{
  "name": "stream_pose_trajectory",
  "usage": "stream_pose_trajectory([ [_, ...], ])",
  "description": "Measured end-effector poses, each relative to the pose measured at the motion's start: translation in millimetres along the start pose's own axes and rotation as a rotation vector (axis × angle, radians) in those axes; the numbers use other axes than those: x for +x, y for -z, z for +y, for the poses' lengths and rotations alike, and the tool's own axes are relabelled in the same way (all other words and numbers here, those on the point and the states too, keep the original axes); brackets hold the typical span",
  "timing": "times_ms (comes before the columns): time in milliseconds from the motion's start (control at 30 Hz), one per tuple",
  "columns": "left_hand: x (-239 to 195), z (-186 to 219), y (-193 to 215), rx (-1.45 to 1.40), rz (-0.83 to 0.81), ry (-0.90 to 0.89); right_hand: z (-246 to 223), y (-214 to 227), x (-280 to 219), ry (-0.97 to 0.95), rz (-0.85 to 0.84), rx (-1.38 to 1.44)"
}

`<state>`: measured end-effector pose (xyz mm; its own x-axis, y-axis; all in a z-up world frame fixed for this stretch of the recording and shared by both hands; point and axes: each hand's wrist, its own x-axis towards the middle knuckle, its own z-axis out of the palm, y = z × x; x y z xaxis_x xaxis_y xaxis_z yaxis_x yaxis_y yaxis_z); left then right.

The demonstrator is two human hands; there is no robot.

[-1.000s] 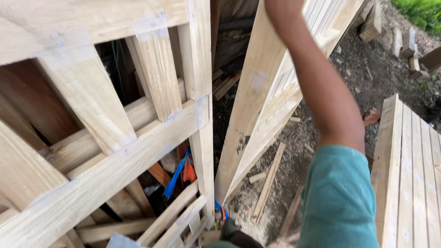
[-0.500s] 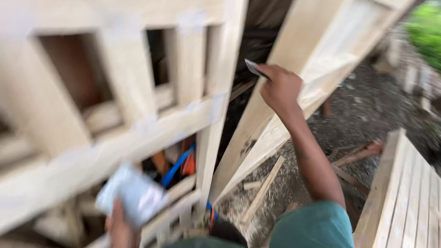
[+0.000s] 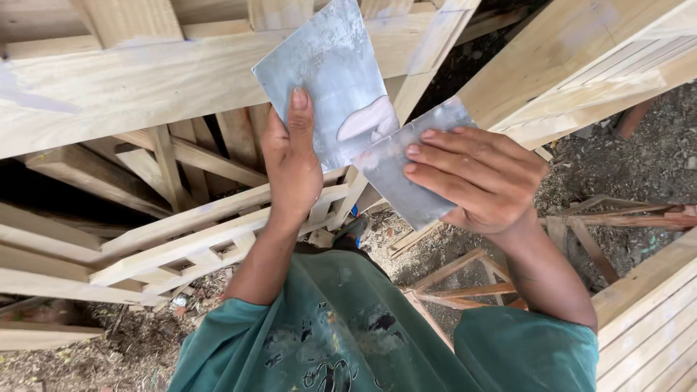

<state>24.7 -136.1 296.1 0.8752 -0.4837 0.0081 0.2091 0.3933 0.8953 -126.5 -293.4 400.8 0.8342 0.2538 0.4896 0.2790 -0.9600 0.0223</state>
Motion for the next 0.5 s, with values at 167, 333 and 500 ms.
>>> stream_pose_trajectory([
  [167, -1, -12, -26, -0.046, -0.011, -0.049, 10, 1, -17, -0.1, -0.05, 0.022],
  [333, 32, -28, -43, -0.073, 0.073, -0.138, 29, 4, -51, -0.293, -0.197, 0.241],
  [500, 101, -46, -37, -0.061, -0.167, -0.149, 61, 44, -75, -0.816, 0.266, 0.987],
])
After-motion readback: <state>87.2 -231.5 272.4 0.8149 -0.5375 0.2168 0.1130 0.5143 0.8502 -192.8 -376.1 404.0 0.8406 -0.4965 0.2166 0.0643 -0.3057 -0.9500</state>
